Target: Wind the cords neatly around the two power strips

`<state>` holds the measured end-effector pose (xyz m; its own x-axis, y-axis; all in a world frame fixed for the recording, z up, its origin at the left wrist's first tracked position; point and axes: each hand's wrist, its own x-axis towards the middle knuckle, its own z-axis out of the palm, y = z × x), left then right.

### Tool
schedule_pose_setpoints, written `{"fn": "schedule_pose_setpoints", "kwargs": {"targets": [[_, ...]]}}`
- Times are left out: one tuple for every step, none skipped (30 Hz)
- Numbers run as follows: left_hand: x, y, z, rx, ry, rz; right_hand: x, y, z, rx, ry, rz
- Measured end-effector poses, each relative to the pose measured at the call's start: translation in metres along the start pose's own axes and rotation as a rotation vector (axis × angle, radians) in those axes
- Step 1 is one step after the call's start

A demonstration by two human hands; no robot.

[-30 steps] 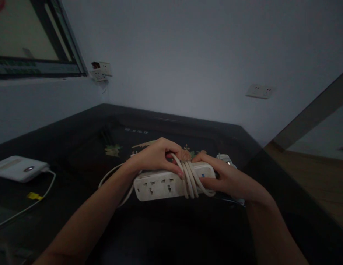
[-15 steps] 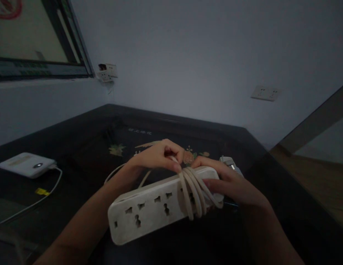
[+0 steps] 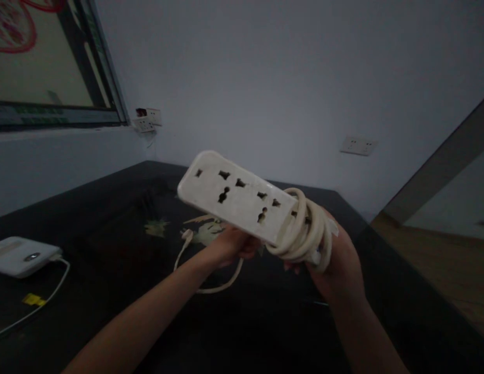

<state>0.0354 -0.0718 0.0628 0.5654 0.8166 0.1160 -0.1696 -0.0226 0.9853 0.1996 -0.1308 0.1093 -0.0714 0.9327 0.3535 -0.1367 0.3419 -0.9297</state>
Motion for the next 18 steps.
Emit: {"fn": "schedule_pose_setpoints", "kwargs": {"targets": [[0.0, 0.0, 0.002, -0.029, -0.027, -0.016, 0.002, -0.001, -0.001, -0.041, 0.064, -0.044], [0.0, 0.001, 0.005, -0.052, -0.05, -0.025, 0.004, -0.002, -0.002, -0.083, 0.121, -0.082], [-0.001, 0.002, 0.008, -0.06, -0.063, -0.031, 0.007, -0.003, -0.003, -0.116, 0.171, -0.115], [-0.002, 0.004, 0.01, -0.046, -0.061, -0.038, 0.01, -0.002, -0.004, -0.14, 0.214, -0.141], [-0.003, 0.005, 0.013, 0.001, -0.039, -0.039, 0.013, -0.001, -0.006, -0.155, 0.251, -0.163], [-0.005, 0.007, 0.016, 0.079, 0.002, -0.029, 0.016, 0.001, -0.009, -0.158, 0.284, -0.176], [-0.007, 0.008, 0.019, 0.176, 0.041, -0.014, 0.019, 0.004, -0.011, -0.147, 0.31, -0.181], [-0.008, 0.01, 0.02, 0.282, 0.073, 0.004, 0.021, 0.007, -0.014, -0.129, 0.324, -0.177], [-0.01, 0.01, 0.021, 0.387, 0.098, 0.024, 0.024, 0.01, -0.018, -0.109, 0.331, -0.167], [-0.011, 0.011, 0.021, 0.485, 0.112, 0.047, 0.026, 0.014, -0.022, -0.095, 0.333, -0.16], [-0.012, 0.012, 0.02, 0.571, 0.119, 0.07, 0.027, 0.017, -0.025, -0.095, 0.333, -0.159], [-0.012, 0.013, 0.017, 0.642, 0.122, 0.088, 0.028, 0.019, -0.029, -0.114, 0.334, -0.166], [-0.012, 0.014, 0.014, 0.7, 0.128, 0.103, 0.029, 0.022, -0.033, -0.155, 0.335, -0.179], [-0.011, 0.015, 0.011, 0.746, 0.142, 0.115, 0.029, 0.024, -0.036, -0.205, 0.336, -0.192], [-0.011, 0.016, 0.008, 0.786, 0.158, 0.118, 0.03, 0.027, -0.038, -0.253, 0.34, -0.204], [-0.01, 0.018, 0.006, 0.826, 0.178, 0.113, 0.03, 0.029, -0.039, -0.291, 0.343, -0.211], [-0.009, 0.019, 0.004, 0.872, 0.198, 0.097, 0.031, 0.031, -0.04, -0.309, 0.345, -0.215], [-0.009, 0.02, 0.004, 0.922, 0.215, 0.076, 0.031, 0.033, -0.04, -0.307, 0.347, -0.218]]}}
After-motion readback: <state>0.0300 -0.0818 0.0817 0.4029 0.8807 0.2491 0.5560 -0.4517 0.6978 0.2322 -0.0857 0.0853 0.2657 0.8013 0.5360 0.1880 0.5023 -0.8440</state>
